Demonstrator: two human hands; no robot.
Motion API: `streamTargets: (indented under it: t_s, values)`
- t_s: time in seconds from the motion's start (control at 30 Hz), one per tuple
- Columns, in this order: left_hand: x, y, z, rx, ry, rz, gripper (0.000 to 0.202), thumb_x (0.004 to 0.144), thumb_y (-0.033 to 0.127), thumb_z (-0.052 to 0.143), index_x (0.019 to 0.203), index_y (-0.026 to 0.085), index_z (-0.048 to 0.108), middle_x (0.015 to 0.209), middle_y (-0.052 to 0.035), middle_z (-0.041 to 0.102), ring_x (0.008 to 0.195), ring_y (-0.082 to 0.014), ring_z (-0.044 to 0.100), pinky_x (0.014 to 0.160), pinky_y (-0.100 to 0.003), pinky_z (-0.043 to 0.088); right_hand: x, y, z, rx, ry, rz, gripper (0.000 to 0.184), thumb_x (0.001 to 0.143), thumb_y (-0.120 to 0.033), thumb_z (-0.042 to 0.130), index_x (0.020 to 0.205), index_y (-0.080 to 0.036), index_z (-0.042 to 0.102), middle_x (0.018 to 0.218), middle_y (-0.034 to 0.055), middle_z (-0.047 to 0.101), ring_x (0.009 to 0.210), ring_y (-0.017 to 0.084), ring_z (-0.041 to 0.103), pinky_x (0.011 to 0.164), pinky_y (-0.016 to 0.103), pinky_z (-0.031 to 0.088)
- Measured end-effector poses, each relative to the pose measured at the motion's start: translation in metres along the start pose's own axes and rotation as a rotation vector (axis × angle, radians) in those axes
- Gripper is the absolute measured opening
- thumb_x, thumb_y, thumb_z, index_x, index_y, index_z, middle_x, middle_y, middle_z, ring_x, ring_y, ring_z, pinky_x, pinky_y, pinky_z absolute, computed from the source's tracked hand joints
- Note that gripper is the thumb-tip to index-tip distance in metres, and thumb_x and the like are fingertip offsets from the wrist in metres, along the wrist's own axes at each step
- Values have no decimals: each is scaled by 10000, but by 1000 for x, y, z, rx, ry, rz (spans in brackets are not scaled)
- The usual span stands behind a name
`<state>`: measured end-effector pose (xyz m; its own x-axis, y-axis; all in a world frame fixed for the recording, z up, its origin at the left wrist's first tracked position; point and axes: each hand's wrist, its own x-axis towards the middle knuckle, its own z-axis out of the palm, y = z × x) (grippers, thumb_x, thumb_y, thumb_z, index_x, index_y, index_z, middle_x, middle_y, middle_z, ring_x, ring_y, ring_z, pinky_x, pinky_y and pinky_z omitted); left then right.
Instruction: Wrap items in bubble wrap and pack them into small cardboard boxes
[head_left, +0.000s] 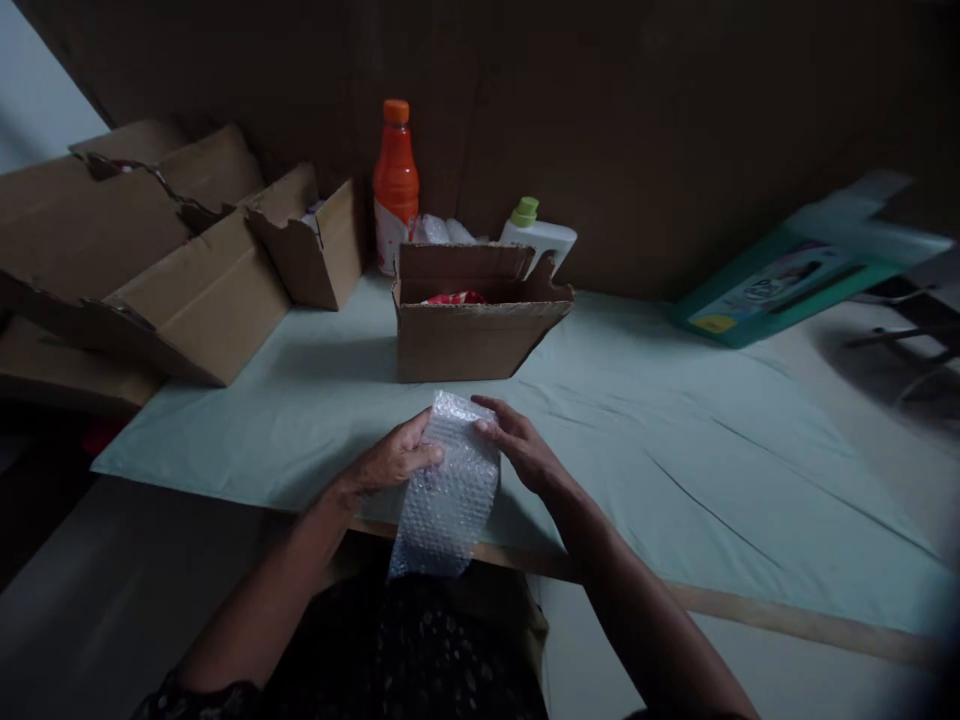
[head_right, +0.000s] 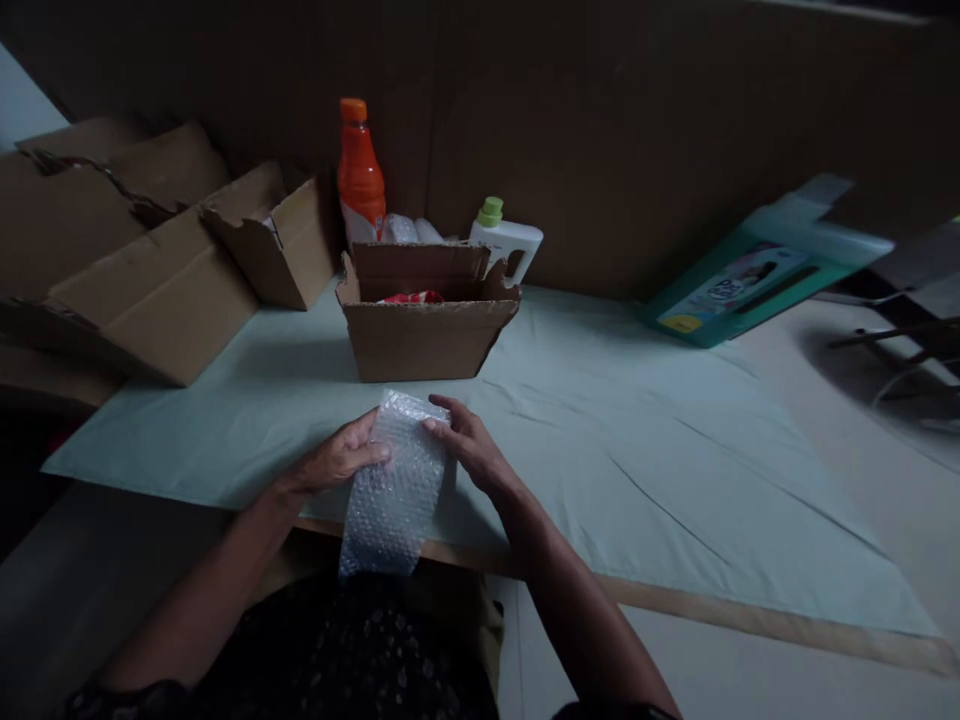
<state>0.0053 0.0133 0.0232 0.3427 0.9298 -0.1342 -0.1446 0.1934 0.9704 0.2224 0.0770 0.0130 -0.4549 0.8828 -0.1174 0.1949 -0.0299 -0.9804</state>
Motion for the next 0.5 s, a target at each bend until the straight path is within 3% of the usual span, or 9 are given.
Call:
streamTargets:
  t_s: [0.07, 0.2, 0.33, 0.5]
  values:
    - [4, -1, -2, 58, 5, 1, 558, 822, 382, 652, 1334, 178, 567, 918, -58, 674, 779, -180, 621, 721, -305, 514, 3, 0, 2, 102, 63, 4, 551, 777, -529, 734, 1191, -178, 642, 995, 64, 717, 804, 182, 640, 743, 320, 517]
    - [15, -8, -22, 234, 266, 78, 582, 815, 436, 676, 1312, 148, 586, 928, -63, 682, 826, -180, 647, 783, -313, 521, 19, 7, -2, 149, 120, -9, 460, 695, -542, 783, 948, -180, 655, 799, 11, 676, 678, 144, 575, 640, 267, 464]
    - [37, -9, -46, 381, 461, 159, 437, 768, 366, 683, 1145, 144, 679, 949, -69, 708, 835, -175, 663, 777, -298, 536, 31, 18, -5, 122, 112, 11, 461, 673, -555, 772, 909, -190, 621, 731, -13, 631, 635, 133, 534, 583, 242, 409]
    - [71, -5, -64, 447, 544, 159, 334, 733, 278, 653, 1031, 133, 694, 918, -76, 727, 812, -173, 666, 787, -295, 542, 34, 26, -7, 93, 113, -14, 424, 693, -495, 767, 950, -183, 643, 756, -18, 618, 670, 133, 538, 609, 238, 404]
